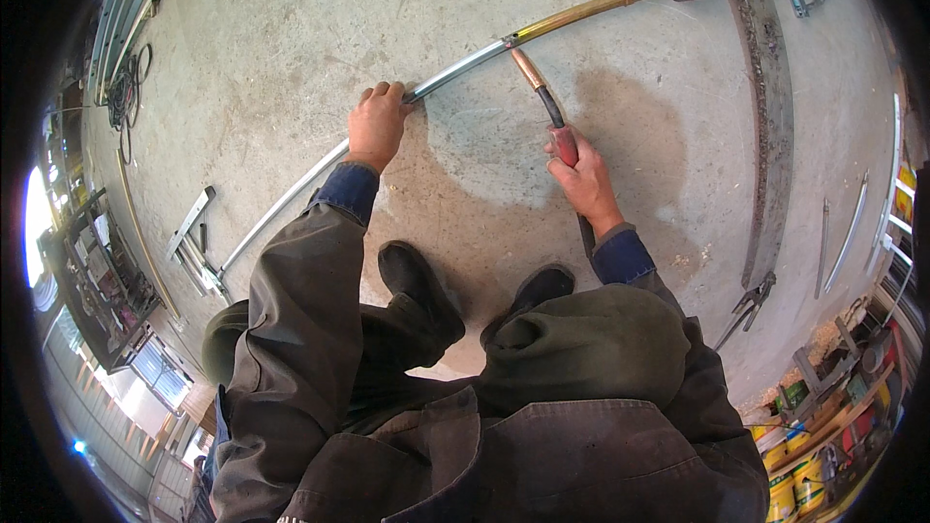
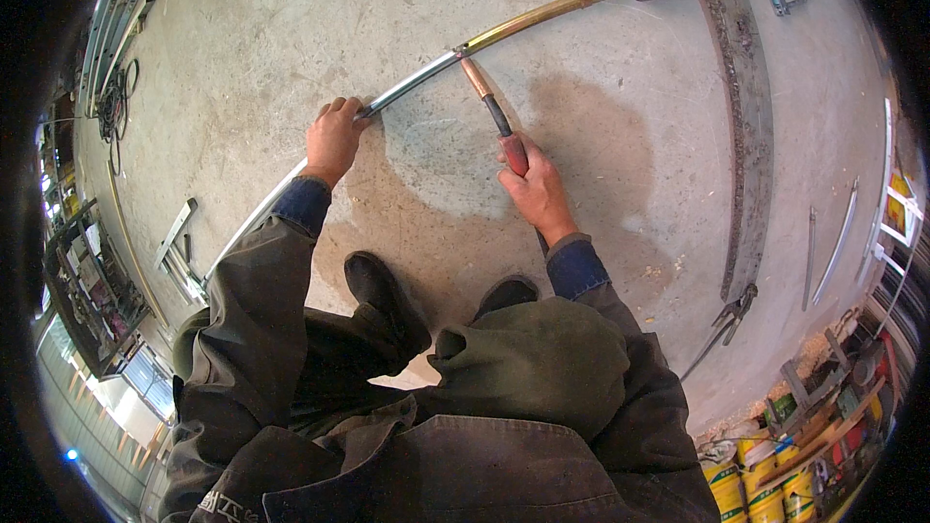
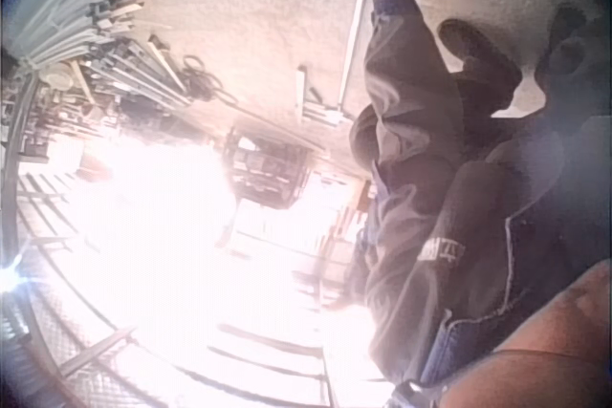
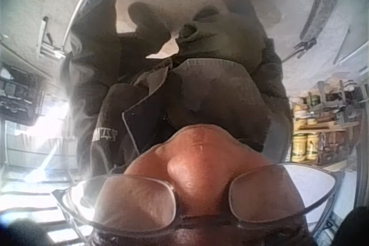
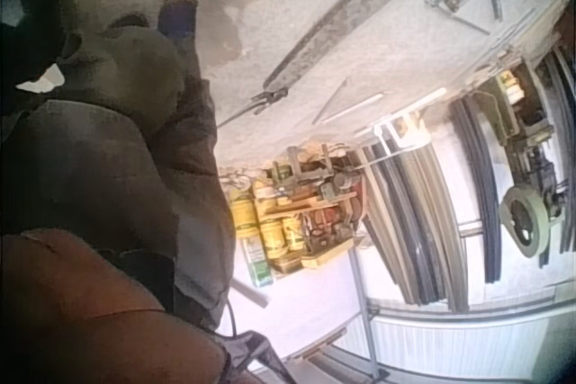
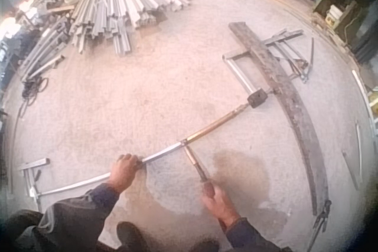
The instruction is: The person welds a metal frame using a welding torch, creating bright sparks and molten metal. They adjust the welding machine settings and continue welding different sections of the frame.
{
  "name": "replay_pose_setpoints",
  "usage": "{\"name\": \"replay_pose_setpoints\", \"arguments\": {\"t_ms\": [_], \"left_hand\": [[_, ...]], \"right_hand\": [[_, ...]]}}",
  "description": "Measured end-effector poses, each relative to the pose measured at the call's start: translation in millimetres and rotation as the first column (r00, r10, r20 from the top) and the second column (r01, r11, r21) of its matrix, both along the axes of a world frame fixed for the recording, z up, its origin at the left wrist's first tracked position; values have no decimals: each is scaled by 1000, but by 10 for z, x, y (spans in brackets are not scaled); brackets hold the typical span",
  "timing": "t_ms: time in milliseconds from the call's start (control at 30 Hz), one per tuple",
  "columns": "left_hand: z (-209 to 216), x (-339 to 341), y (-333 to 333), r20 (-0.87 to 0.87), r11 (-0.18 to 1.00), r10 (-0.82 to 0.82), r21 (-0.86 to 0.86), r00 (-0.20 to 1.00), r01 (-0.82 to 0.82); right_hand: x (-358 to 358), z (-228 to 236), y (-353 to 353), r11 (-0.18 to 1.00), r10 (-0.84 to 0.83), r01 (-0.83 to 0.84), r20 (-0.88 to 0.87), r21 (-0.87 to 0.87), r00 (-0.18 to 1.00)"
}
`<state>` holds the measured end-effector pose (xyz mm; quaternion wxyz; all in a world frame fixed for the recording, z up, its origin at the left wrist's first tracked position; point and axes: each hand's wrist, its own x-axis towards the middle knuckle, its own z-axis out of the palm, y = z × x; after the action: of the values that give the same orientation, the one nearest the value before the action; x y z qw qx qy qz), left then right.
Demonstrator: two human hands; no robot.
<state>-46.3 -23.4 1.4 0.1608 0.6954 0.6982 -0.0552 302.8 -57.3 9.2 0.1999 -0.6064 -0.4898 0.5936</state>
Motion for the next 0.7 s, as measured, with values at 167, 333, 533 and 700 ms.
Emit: {"name": "replay_pose_setpoints", "arguments": {"t_ms": [167, 333, 533, 700], "left_hand": [[11, 5, -3, -8, 1000, 1, 3, 1000, -1], [27, 32, 3, -8, 1000, -2, 3, 1000, 2], [1, 25, -3, -17, 997, -74, 8, 997, 75], [12, 25, 5, -37, 996, -89, 7, 995, 89]], "right_hand": [[-2, 9, 8, 999, 25, -26, 15, 47, 1000], [16, -18, 8, 999, 21, -21, 10, 50, 1000], [35, -54, -7, 999, 22, -23, 22, 36, 1000], [22, -12, 12, 999, 27, -26, -5, 36, 1000]]}}
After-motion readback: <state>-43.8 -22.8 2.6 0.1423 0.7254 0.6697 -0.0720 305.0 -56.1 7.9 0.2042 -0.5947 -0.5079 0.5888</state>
